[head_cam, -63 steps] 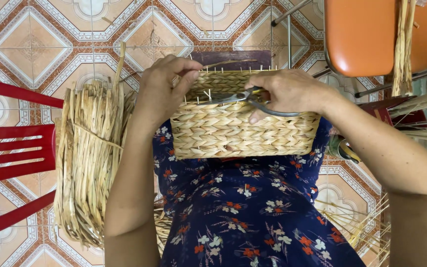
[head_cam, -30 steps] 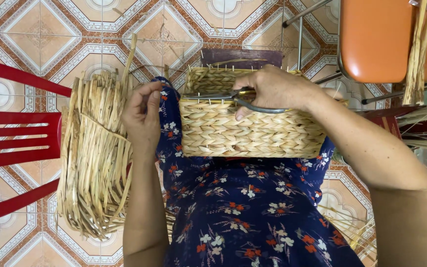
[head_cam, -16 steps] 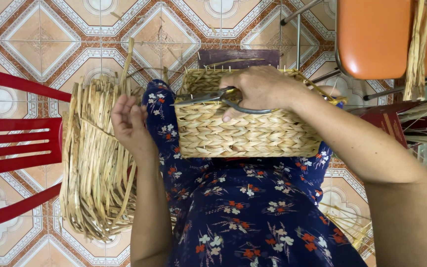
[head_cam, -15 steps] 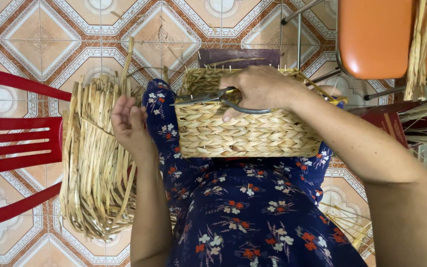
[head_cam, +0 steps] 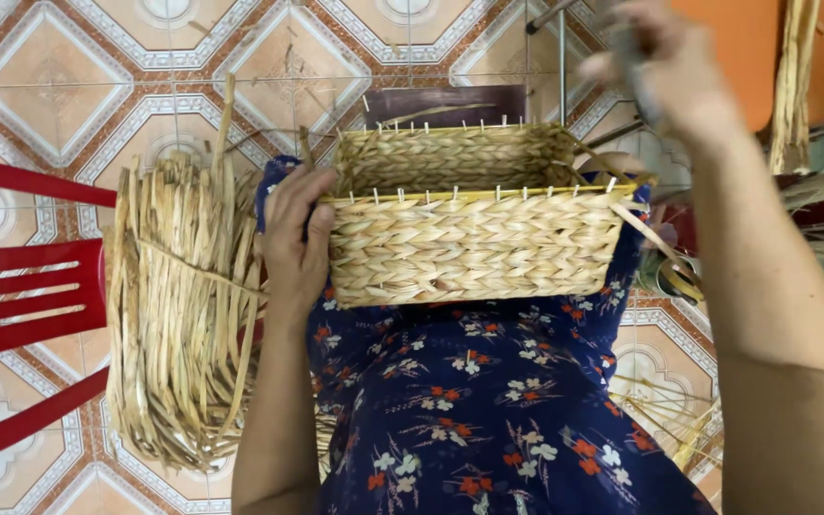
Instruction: The person weaves dried plant fibers around a rectangular frame by hand, threading long strips through vertical spokes. They occasionally trim excess fiber ends using shears and tuck the remaining edges into the structure to finish the basket.
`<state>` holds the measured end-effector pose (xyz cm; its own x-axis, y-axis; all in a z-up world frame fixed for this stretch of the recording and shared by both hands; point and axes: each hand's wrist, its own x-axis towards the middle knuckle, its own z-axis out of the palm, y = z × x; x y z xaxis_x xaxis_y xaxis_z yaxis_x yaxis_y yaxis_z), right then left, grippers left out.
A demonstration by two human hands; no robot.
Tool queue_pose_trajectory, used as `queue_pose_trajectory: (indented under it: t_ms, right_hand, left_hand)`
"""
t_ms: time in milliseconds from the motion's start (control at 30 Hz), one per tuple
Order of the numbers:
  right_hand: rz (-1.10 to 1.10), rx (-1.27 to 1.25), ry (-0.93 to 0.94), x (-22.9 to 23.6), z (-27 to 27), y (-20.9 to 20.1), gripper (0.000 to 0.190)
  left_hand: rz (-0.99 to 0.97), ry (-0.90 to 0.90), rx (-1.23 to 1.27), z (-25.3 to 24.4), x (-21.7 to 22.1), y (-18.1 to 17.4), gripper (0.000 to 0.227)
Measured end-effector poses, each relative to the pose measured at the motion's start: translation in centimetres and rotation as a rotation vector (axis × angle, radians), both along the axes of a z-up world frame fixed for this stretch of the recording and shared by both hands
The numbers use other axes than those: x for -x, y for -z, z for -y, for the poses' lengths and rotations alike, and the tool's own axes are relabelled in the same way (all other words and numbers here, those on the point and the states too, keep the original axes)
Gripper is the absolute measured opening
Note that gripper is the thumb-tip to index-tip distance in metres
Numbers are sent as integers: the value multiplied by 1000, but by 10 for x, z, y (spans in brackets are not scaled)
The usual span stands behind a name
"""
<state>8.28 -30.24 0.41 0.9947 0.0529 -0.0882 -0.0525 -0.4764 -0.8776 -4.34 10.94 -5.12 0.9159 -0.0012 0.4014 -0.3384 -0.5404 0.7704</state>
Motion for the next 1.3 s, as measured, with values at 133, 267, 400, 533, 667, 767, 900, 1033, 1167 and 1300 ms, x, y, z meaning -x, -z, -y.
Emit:
queue_pose_trajectory:
  t_ms: [133, 267, 400, 533, 667, 767, 900, 1033, 1167, 1300]
  right_hand:
    - [66, 181, 354, -12, 143, 96, 47]
    - [200, 404, 427, -24, 245, 185, 46]
    - [362, 652, 341, -29, 265, 204, 64]
    - [106, 968, 159, -53, 283, 202, 38]
    - [138, 1044, 59, -25, 305, 243, 27]
    - [380, 356, -112, 42, 60, 91, 32]
    - [519, 543, -661, 157, -102, 7, 75]
    - [449, 601, -623, 161, -134, 29, 80]
    - [556, 825, -564, 163, -142, 27, 83]
    - [600, 883, -585, 162, -143, 24, 84]
  left_hand:
    - [-48, 121, -26, 2, -13, 6, 25]
    - [-200, 198, 3, -7, -22, 7, 21]
    - [-309, 307, 53, -21, -35, 6, 21]
    - [-360, 340, 83, -23, -41, 8, 21]
    - [-430, 356, 103, -22, -37, 7, 23]
    - [-421, 363, 84, -21, -42, 5, 23]
    - [-373, 379, -23, -20, -45, -2, 25]
    - [-381, 381, -148, -12, -45, -21, 23]
    - [-375, 319, -296, -4, -45, -32, 23]
    - [-285, 258, -423, -1, -43, -20, 29]
